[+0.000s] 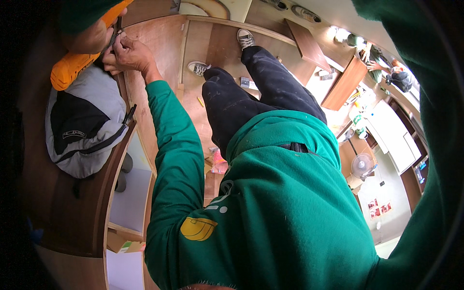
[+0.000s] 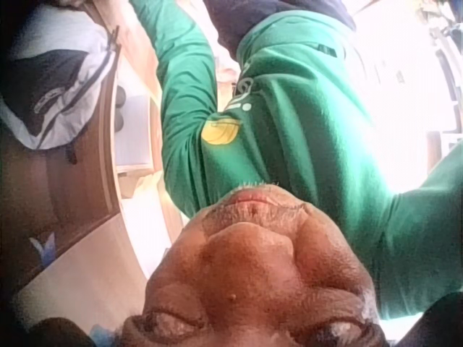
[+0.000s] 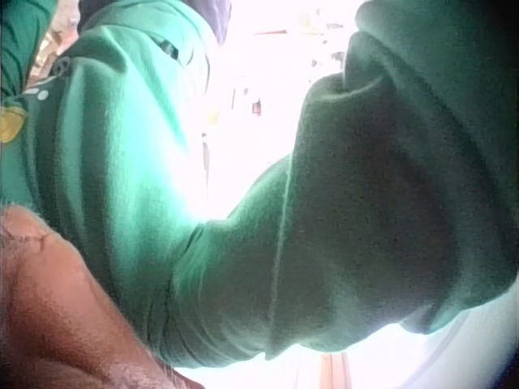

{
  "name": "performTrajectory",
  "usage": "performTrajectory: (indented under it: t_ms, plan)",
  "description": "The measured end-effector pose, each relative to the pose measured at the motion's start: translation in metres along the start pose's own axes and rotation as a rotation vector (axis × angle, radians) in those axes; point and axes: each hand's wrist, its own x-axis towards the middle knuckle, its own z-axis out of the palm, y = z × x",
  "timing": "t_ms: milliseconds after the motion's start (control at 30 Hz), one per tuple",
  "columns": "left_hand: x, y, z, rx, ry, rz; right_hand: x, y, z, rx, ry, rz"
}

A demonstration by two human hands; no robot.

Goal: The person assembles a wooden cabinet using a cordless drill to drive screws into pre-drilled holes. They handle wooden panels, screws, and a tape measure, positioning and securing components together. The person also briefly interacts with a coworker and moves a plastic bag on the floor.

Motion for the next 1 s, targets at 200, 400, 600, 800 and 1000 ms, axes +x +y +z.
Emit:
performTrajectory:
  t_ms: [200, 400, 600, 800, 1000]
  plan:
    - [0.004, 0.013, -0.015, -0.019, -0.048, 0.016, 0.005, -0.003, 0.002, -0.001, -0.005, -0.007]
    - [0.008, 0.012, -0.014, -0.049, 0.002, 0.048, 0.007, -0.006, 0.000, -0.012, -0.006, -0.012]
    - [0.009, 0.010, -0.012, -0.042, 0.038, 0.108, 0.013, -0.007, 0.002, -0.020, -0.010, -0.031]
    - [0.004, 0.006, -0.010, -0.216, 0.053, 0.019, 0.018, -0.011, 0.000, -0.039, -0.017, -0.046]
    - [0.011, -0.007, -0.023, -0.079, -0.106, 0.183, 0.026, -0.016, -0.003, -0.077, -0.037, -0.069]
